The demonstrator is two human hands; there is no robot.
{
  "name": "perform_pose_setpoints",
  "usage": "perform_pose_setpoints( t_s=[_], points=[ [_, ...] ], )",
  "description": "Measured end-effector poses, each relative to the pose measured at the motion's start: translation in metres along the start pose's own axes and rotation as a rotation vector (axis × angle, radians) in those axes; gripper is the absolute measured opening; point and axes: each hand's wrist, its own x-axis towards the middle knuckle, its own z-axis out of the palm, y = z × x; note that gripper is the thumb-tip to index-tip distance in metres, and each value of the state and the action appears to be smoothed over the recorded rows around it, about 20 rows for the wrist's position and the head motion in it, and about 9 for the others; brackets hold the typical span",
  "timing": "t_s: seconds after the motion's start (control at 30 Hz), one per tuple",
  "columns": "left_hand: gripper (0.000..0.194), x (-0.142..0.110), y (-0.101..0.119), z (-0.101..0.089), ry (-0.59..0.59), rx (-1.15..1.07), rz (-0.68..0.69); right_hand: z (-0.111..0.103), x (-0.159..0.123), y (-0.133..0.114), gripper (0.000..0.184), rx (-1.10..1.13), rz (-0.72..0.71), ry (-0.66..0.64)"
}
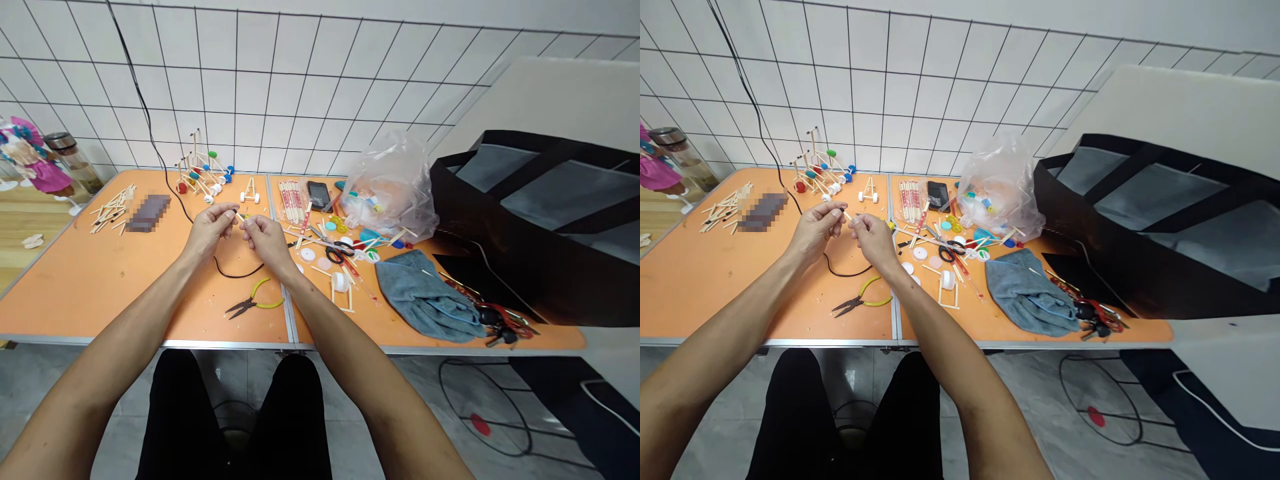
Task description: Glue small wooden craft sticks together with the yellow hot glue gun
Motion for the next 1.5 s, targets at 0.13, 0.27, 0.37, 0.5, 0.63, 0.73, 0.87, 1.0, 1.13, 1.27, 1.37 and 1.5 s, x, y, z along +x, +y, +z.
perform_pose_setpoints(
  t_s=[0.13, 0.27, 0.37, 0.5, 0.63, 0.73, 0.87, 1.0, 1.13, 1.27, 1.37, 1.5],
  points=[
    [0.018, -0.0001, 0.0012, -0.0010, -0.022, -0.008, -0.024, 0.0001, -0.0001, 0.0006, 0.024, -0.014, -0.007, -0.011],
    [0.017, 0.0002, 0.0010, -0.0014, -0.011, -0.004, -0.032, 0.0005, -0.0003, 0.0009, 0.024, -0.017, -0.014, -0.027],
    [0.018, 0.0005, -0.0003, -0.0010, 0.014, -0.009, -0.029, 0.0008, -0.0007, 0.0003, 0.024, -0.023, -0.021, -0.032],
    [0.021, 0.0009, -0.0022, -0.0005, 0.022, -0.021, -0.020, 0.0008, -0.0014, -0.0008, 0.023, -0.021, -0.025, -0.029],
    [0.027, 0.0008, -0.0045, -0.0009, 0.048, -0.002, 0.002, 0.0011, -0.0019, -0.0017, 0.022, -0.036, -0.029, -0.027],
    [0.035, 0.0006, -0.0060, -0.0013, 0.063, 0.012, 0.025, 0.0019, -0.0020, -0.0019, 0.023, -0.045, -0.025, -0.035],
    [0.037, 0.0004, -0.0072, -0.0001, 0.056, 0.023, 0.032, 0.0021, -0.0020, -0.0013, 0.023, -0.033, -0.021, -0.036],
    [0.034, 0.0010, -0.0074, 0.0022, 0.076, 0.000, 0.044, 0.0011, -0.0015, -0.0002, 0.020, -0.013, -0.018, -0.012],
    [0.038, 0.0015, -0.0073, 0.0031, 0.122, 0.001, 0.048, 0.0005, -0.0008, -0.0008, 0.020, -0.007, 0.017, 0.009],
    [0.037, 0.0005, -0.0066, 0.0039, 0.129, 0.006, 0.054, 0.0004, -0.0012, -0.0023, 0.020, -0.019, 0.020, 0.012],
    [0.035, -0.0013, -0.0050, 0.0048, 0.133, 0.056, 0.051, 0.0005, -0.0015, -0.0020, 0.020, -0.027, 0.007, 0.016],
    [0.032, -0.0040, -0.0029, 0.0055, 0.136, 0.114, 0.051, 0.0009, -0.0012, -0.0011, 0.022, -0.041, 0.001, 0.024]
  ],
)
